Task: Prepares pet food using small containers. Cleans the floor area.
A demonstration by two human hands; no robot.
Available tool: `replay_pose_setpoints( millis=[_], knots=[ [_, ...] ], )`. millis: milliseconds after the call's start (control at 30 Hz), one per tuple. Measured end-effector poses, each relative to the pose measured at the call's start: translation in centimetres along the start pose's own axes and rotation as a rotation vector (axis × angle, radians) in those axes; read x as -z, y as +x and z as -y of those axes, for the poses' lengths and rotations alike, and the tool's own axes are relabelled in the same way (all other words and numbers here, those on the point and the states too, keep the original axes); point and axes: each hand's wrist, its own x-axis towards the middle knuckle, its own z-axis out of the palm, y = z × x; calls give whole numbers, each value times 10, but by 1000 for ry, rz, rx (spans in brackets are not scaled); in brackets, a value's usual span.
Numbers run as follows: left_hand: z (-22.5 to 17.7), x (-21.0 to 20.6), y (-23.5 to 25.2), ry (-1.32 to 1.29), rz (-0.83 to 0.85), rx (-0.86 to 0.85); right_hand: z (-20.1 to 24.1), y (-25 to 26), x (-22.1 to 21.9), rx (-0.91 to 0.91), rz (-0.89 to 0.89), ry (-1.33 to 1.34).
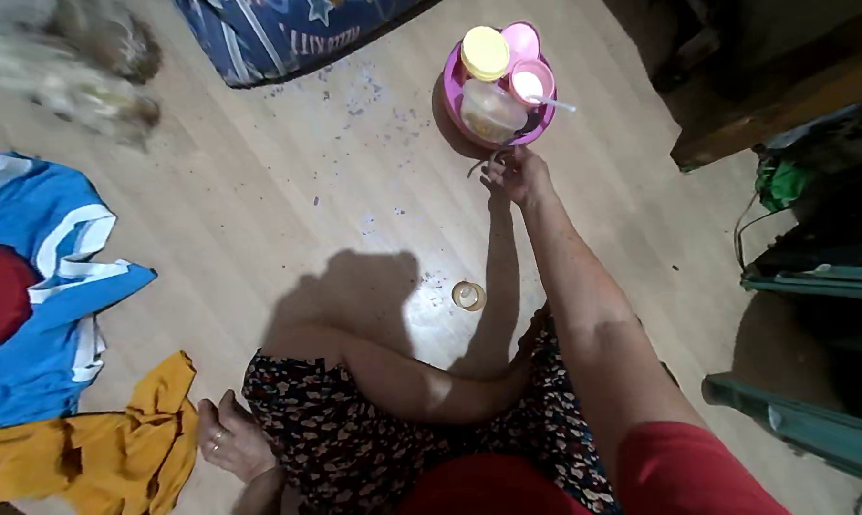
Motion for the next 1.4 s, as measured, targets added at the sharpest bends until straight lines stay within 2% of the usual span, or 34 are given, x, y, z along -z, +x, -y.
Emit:
replay_pose_setpoints(
  millis=[100, 200, 267, 333, 433, 567, 667, 800, 967, 1133, 1300, 1400],
  knots=[
    [-9, 6, 0, 37, 52, -19, -18, -31, 11, 93, 139, -450],
    [0, 3, -3, 33, 44, -84, -34, -106, 35, 198, 462, -895],
    [3, 4, -4, 26, 65, -78, -49, -144, 49, 195, 590, -1077],
    [2, 7, -5, 25, 85, -87, -65, -170, 56, 194, 628, -1228],
    [4, 9, -5, 27, 117, -118, -87, -191, 52, 221, 584, -1384],
    [8, 11, -6, -14, 81, -157, -114, -202, 40, 351, 448, -1426],
    [15, 16, -11, -40, 201, -167, -116, -211, 37, 295, 339, -1458],
    [40, 34, -27, 0, 371, -233, -98, -230, 21, 328, 280, -1435],
    [72, 35, -53, -30, 334, -397, -81, -233, 3, 341, 269, -1469],
    [75, 26, -55, -33, 278, -427, -65, -242, -7, 373, 247, -1438],
    [69, 32, -55, 4, 394, -370, -44, -243, -8, 425, 202, -1428],
    [70, 34, -54, -3, 405, -357, -31, -236, -9, 443, 201, -1414]
  ],
)
